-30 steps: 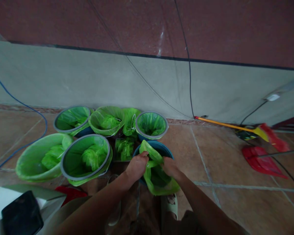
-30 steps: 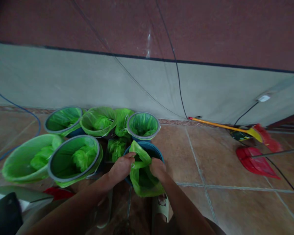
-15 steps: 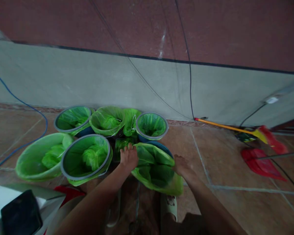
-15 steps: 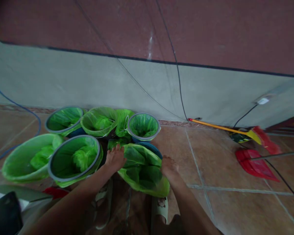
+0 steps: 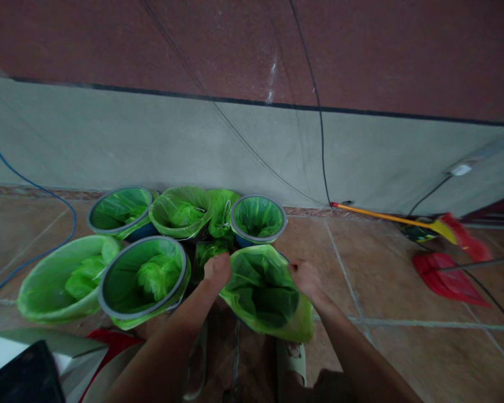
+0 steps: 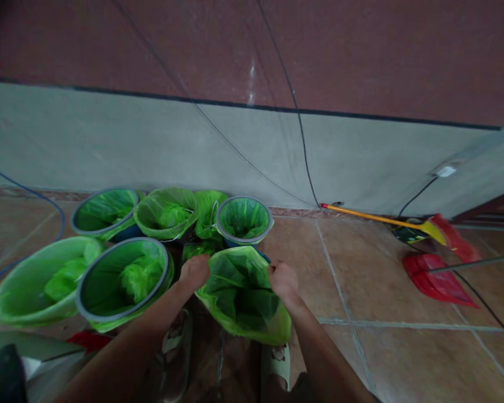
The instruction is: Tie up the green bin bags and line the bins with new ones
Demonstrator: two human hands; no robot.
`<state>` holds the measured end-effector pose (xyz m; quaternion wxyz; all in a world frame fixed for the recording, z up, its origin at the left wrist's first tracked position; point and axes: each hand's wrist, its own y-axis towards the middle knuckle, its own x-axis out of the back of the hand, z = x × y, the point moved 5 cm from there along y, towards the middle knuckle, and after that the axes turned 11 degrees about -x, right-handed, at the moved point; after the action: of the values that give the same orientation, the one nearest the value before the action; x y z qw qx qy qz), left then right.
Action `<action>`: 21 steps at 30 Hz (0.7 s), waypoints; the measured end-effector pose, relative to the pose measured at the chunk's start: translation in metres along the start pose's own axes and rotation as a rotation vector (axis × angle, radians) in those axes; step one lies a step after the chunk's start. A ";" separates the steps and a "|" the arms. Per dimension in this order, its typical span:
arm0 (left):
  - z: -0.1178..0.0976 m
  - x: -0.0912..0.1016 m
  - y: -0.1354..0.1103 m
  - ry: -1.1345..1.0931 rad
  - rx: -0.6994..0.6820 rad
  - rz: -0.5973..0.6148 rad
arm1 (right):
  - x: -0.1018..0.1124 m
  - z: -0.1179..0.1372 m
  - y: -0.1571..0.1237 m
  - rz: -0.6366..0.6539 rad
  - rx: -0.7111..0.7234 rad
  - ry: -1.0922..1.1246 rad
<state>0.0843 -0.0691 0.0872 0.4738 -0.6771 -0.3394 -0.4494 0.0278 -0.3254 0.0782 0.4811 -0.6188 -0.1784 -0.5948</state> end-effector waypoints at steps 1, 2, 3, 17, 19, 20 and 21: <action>-0.001 0.007 -0.001 0.027 -0.007 -0.033 | 0.005 -0.004 0.001 -0.023 -0.039 -0.017; -0.001 0.013 -0.003 0.050 -0.003 -0.066 | 0.011 -0.008 0.001 -0.045 -0.078 -0.035; 0.000 0.018 -0.004 0.063 0.010 -0.096 | 0.015 -0.011 0.001 -0.063 -0.110 -0.051; -0.021 0.058 -0.019 -0.084 -0.062 -0.392 | 0.061 -0.012 -0.024 -0.195 0.023 0.001; -0.022 0.042 -0.017 -0.028 -0.073 -0.237 | 0.040 -0.009 -0.020 -0.055 0.002 -0.075; -0.022 0.034 -0.016 -0.004 -0.083 -0.171 | 0.030 -0.010 -0.018 -0.002 -0.016 -0.103; -0.020 0.028 -0.015 0.014 -0.091 -0.134 | 0.024 -0.010 -0.016 0.027 -0.034 -0.112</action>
<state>0.0755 -0.0822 0.1208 0.4138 -0.6705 -0.3601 -0.4995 0.0143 -0.3344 0.1041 0.4676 -0.6615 -0.1864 -0.5558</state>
